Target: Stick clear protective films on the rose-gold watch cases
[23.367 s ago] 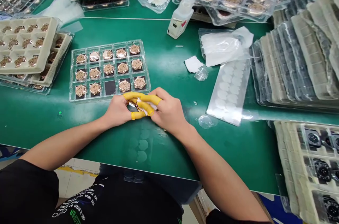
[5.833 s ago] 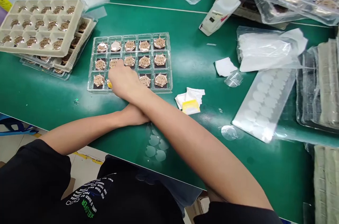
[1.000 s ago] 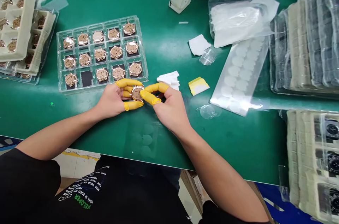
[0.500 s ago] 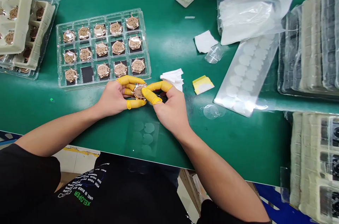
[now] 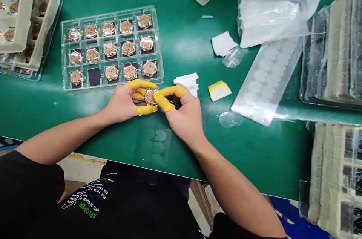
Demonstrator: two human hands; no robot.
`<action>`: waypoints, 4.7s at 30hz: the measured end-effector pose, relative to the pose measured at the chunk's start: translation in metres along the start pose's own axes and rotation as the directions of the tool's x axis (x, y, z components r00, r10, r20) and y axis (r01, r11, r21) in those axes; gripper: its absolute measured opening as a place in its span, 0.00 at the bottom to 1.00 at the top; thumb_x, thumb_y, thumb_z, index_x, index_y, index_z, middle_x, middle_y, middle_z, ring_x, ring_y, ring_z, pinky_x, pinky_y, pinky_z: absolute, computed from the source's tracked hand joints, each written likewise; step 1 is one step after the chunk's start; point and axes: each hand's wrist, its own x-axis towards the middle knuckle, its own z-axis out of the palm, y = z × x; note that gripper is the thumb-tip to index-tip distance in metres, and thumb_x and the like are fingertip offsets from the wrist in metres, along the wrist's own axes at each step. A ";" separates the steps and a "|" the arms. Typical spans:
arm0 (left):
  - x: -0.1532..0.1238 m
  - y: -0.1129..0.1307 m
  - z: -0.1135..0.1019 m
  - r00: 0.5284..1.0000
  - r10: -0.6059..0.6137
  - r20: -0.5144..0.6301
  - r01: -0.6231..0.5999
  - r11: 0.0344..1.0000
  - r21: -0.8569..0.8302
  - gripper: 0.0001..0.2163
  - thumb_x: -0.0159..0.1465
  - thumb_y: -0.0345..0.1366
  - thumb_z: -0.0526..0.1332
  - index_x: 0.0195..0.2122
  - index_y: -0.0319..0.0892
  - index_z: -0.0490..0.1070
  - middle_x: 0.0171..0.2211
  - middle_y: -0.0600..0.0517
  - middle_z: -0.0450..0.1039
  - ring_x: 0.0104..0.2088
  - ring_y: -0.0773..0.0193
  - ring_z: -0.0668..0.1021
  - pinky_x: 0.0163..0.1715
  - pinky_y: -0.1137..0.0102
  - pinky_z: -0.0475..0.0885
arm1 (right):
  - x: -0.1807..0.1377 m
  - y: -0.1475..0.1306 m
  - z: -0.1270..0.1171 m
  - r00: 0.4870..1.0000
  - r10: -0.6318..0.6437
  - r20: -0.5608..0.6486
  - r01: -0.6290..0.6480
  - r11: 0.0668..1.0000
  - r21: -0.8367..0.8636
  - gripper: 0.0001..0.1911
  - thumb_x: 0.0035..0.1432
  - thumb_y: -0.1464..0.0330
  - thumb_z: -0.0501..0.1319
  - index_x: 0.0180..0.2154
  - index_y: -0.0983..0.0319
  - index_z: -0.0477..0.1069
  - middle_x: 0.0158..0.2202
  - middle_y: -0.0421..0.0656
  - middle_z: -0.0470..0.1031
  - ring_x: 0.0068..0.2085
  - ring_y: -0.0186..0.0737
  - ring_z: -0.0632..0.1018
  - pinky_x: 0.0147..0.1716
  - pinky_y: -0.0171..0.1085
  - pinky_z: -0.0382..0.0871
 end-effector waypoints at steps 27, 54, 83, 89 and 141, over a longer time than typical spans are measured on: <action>-0.001 -0.002 0.002 0.999 0.006 -0.039 -0.005 1.000 0.014 0.26 0.52 0.31 0.76 0.54 0.41 0.78 0.41 0.50 0.85 0.38 0.65 0.85 0.44 0.70 0.83 | 0.018 -0.007 -0.016 0.985 -0.046 -0.169 0.093 0.955 0.281 0.26 0.50 0.56 0.79 0.48 0.56 0.75 0.42 0.40 0.75 0.30 0.31 0.73 0.20 0.32 0.62; -0.002 -0.001 0.004 0.998 0.038 -0.044 -0.037 0.999 0.024 0.24 0.53 0.36 0.75 0.52 0.41 0.79 0.36 0.52 0.84 0.34 0.66 0.83 0.37 0.71 0.80 | 0.013 -0.011 -0.003 0.958 0.138 0.253 -0.177 0.974 0.141 0.22 0.50 0.50 0.78 0.37 0.58 0.81 0.27 0.38 0.77 0.20 0.33 0.75 0.21 0.38 0.75; 0.000 0.002 0.001 0.998 -0.029 -0.047 0.033 0.996 0.083 0.26 0.50 0.36 0.76 0.52 0.41 0.80 0.34 0.52 0.83 0.30 0.68 0.79 0.35 0.70 0.77 | 0.013 -0.021 -0.073 0.932 -0.338 0.130 0.359 0.910 -0.210 0.01 0.67 0.67 0.68 0.39 0.56 0.79 0.43 0.45 0.77 0.30 0.36 0.81 0.28 0.40 0.79; 0.000 0.002 0.002 0.999 -0.025 -0.035 0.026 0.999 0.044 0.26 0.50 0.35 0.75 0.53 0.41 0.79 0.34 0.52 0.83 0.29 0.68 0.80 0.32 0.72 0.76 | 0.010 -0.008 -0.027 0.830 -0.529 0.179 0.558 0.775 -0.298 0.09 0.65 0.71 0.65 0.46 0.53 0.79 0.39 0.43 0.80 0.38 0.42 0.83 0.38 0.44 0.79; 0.000 0.003 0.001 0.996 -0.075 -0.040 0.075 0.997 -0.005 0.27 0.49 0.34 0.76 0.52 0.38 0.80 0.33 0.52 0.83 0.28 0.69 0.80 0.31 0.74 0.77 | 0.013 0.006 -0.020 0.797 -0.599 0.073 0.589 0.746 -0.311 0.07 0.63 0.70 0.66 0.34 0.57 0.70 0.27 0.36 0.65 0.26 0.34 0.65 0.25 0.37 0.56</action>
